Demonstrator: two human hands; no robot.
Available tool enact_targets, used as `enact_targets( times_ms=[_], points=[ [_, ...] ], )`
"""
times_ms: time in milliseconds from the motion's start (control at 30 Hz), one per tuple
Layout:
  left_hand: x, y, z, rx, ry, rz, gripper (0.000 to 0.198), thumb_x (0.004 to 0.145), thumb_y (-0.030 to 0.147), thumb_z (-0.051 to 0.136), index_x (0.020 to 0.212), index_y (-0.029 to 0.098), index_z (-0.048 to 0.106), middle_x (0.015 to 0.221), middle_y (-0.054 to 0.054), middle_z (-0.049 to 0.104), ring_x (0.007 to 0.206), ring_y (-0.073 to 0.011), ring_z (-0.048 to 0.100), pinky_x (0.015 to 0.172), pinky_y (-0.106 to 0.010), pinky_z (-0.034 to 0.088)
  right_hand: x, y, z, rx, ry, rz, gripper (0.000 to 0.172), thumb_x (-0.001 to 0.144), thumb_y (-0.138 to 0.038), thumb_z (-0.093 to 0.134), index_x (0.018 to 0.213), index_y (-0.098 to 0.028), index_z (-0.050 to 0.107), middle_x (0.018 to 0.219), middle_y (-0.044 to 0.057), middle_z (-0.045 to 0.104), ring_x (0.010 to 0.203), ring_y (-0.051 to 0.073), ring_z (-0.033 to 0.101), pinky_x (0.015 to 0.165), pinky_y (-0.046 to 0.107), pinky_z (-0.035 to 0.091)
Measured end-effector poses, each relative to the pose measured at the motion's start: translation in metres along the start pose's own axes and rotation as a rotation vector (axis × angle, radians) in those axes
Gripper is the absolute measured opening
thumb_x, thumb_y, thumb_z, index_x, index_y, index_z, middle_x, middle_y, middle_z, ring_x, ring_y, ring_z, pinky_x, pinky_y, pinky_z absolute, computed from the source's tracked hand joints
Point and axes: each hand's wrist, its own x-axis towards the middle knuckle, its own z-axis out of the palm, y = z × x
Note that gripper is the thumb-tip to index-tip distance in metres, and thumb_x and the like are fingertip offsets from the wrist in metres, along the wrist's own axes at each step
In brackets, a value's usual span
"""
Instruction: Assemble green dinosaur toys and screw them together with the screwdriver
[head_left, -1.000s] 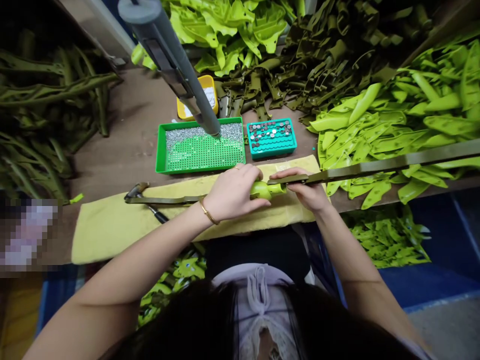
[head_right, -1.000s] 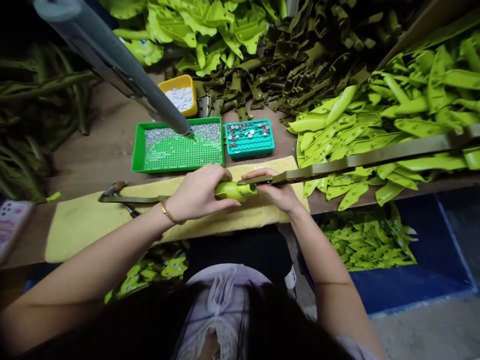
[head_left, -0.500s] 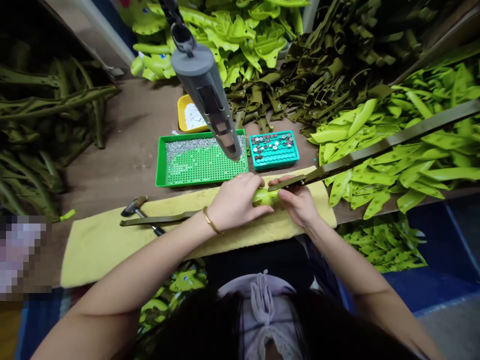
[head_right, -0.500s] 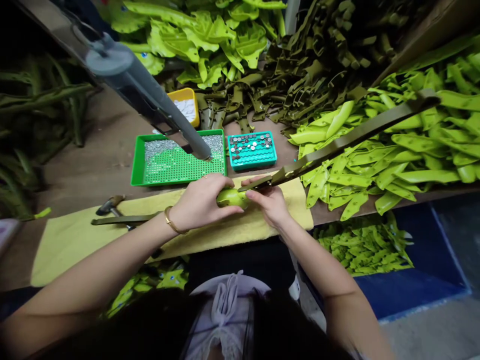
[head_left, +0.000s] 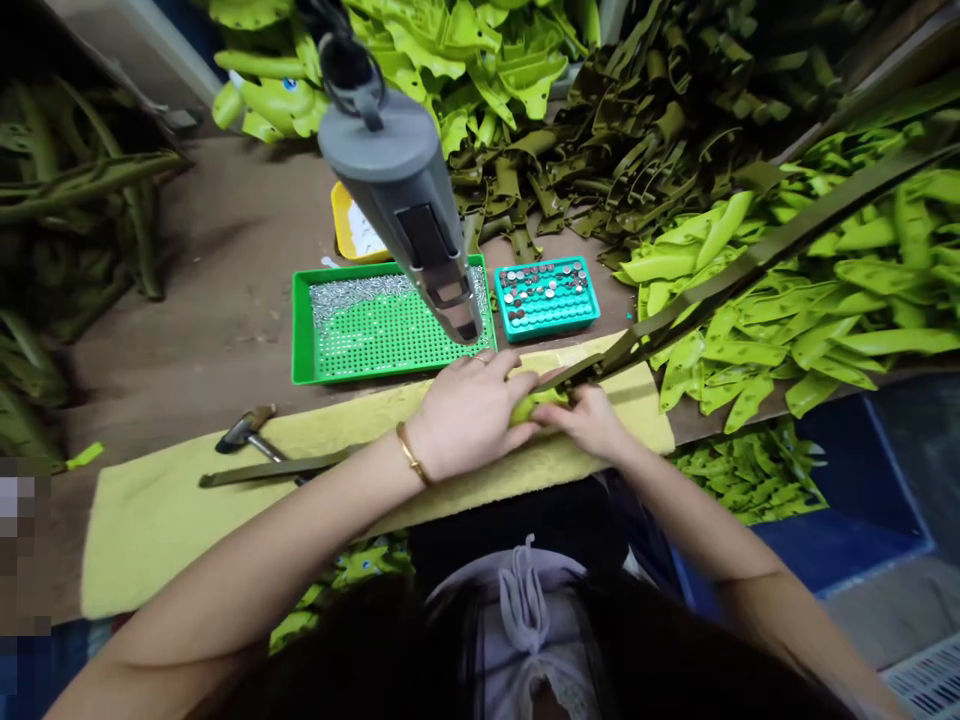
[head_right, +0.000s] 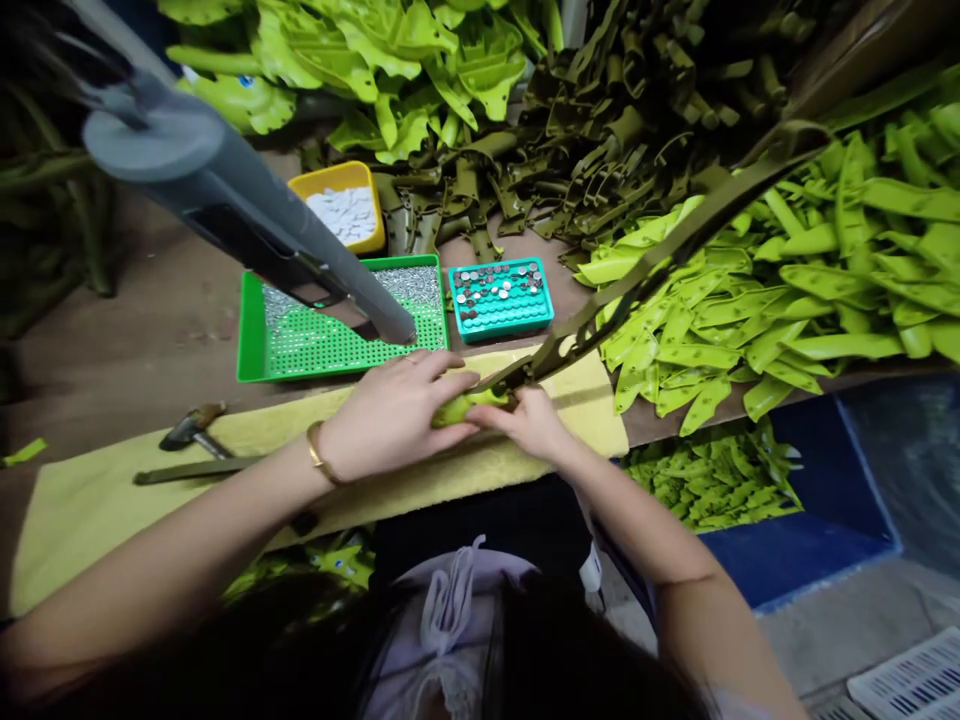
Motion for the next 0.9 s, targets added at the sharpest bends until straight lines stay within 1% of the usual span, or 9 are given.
enact_targets(
  times_ms=[67, 200, 267, 367, 433, 567, 733, 833, 900],
  points=[
    [-0.004, -0.006, -0.005, -0.013, -0.097, 0.018, 0.04, 0.088, 0.047, 0.057, 0.118, 0.021, 0.064, 0.106, -0.008, 0.064, 0.098, -0.0296, 0.062, 0.08, -0.041, 0.051, 0.023, -0.01, -0.034, -0.162, -0.197, -0.083, 0.037, 0.06, -0.039, 0.081, 0.088, -0.019, 0.066, 0.079, 0.004, 0.07, 0.075, 0.02, 0.067, 0.069, 0.035, 0.058],
    [-0.008, -0.014, -0.008, -0.099, -0.139, 0.009, 0.04, 0.089, 0.05, 0.055, 0.116, 0.022, 0.066, 0.102, -0.006, 0.065, 0.099, -0.0276, 0.061, 0.08, -0.039, 0.05, 0.124, -0.033, -0.081, -0.239, 0.164, -0.234, 0.03, 0.087, -0.03, 0.051, 0.113, -0.017, 0.057, 0.107, 0.011, 0.067, 0.092, 0.019, 0.066, 0.085, 0.041, 0.056],
    [-0.007, -0.015, -0.008, -0.121, -0.145, 0.005, 0.041, 0.089, 0.05, 0.056, 0.117, 0.022, 0.066, 0.102, -0.006, 0.065, 0.098, -0.0269, 0.06, 0.081, -0.039, 0.049, 0.182, -0.043, -0.077, -0.54, 0.363, -0.251, 0.031, 0.086, -0.026, 0.054, 0.114, -0.012, 0.056, 0.112, 0.014, 0.066, 0.104, 0.023, 0.063, 0.097, 0.046, 0.05],
    [-0.006, -0.015, -0.007, -0.139, -0.157, -0.007, 0.042, 0.088, 0.051, 0.058, 0.118, 0.022, 0.065, 0.1, -0.006, 0.065, 0.097, -0.0261, 0.06, 0.08, -0.038, 0.049, 0.242, -0.054, -0.056, -0.904, 0.358, -0.108, 0.053, 0.08, -0.025, 0.066, 0.127, -0.004, 0.05, 0.118, 0.023, 0.064, 0.116, 0.036, 0.058, 0.099, 0.056, 0.044],
    [-0.006, -0.016, -0.007, -0.149, -0.159, -0.011, 0.042, 0.087, 0.051, 0.059, 0.118, 0.023, 0.066, 0.101, -0.006, 0.065, 0.098, -0.0254, 0.06, 0.081, -0.037, 0.048, 0.255, -0.057, -0.051, -0.98, 0.311, -0.022, 0.054, 0.078, -0.018, 0.065, 0.128, -0.001, 0.05, 0.118, 0.027, 0.063, 0.115, 0.038, 0.059, 0.098, 0.057, 0.045],
    [-0.001, -0.02, -0.008, -0.17, -0.147, -0.033, 0.045, 0.085, 0.053, 0.061, 0.118, 0.023, 0.067, 0.101, -0.006, 0.066, 0.098, -0.025, 0.061, 0.081, -0.035, 0.047, 0.221, -0.048, -0.08, -0.746, 0.364, -0.087, 0.054, 0.073, -0.01, 0.059, 0.127, -0.006, 0.052, 0.109, 0.018, 0.068, 0.107, 0.03, 0.063, 0.099, 0.049, 0.047],
    [0.015, -0.025, -0.01, -0.237, -0.1, -0.092, 0.049, 0.082, 0.054, 0.063, 0.119, 0.022, 0.068, 0.099, -0.006, 0.067, 0.094, -0.0243, 0.062, 0.078, -0.034, 0.047, 0.111, -0.016, -0.118, 0.021, 0.589, -0.317, 0.043, 0.068, -0.023, 0.064, 0.111, -0.022, 0.058, 0.099, 0.003, 0.066, 0.089, 0.019, 0.065, 0.085, 0.041, 0.057],
    [0.025, -0.024, -0.01, -0.276, -0.065, -0.106, 0.051, 0.081, 0.053, 0.064, 0.123, 0.023, 0.066, 0.105, -0.007, 0.069, 0.096, -0.0238, 0.063, 0.083, -0.034, 0.047, 0.043, 0.003, -0.088, 0.403, 0.736, -0.465, 0.04, 0.064, -0.028, 0.072, 0.102, -0.027, 0.058, 0.099, -0.001, 0.066, 0.09, 0.015, 0.065, 0.09, 0.038, 0.055],
    [0.03, -0.022, -0.009, -0.285, -0.046, -0.106, 0.052, 0.08, 0.052, 0.065, 0.122, 0.022, 0.067, 0.109, -0.007, 0.069, 0.099, -0.0241, 0.063, 0.086, -0.034, 0.047, 0.012, 0.011, -0.049, 0.448, 0.644, -0.321, 0.038, 0.061, -0.032, 0.078, 0.094, -0.026, 0.059, 0.092, -0.001, 0.068, 0.085, 0.016, 0.065, 0.088, 0.038, 0.056]
  ],
)
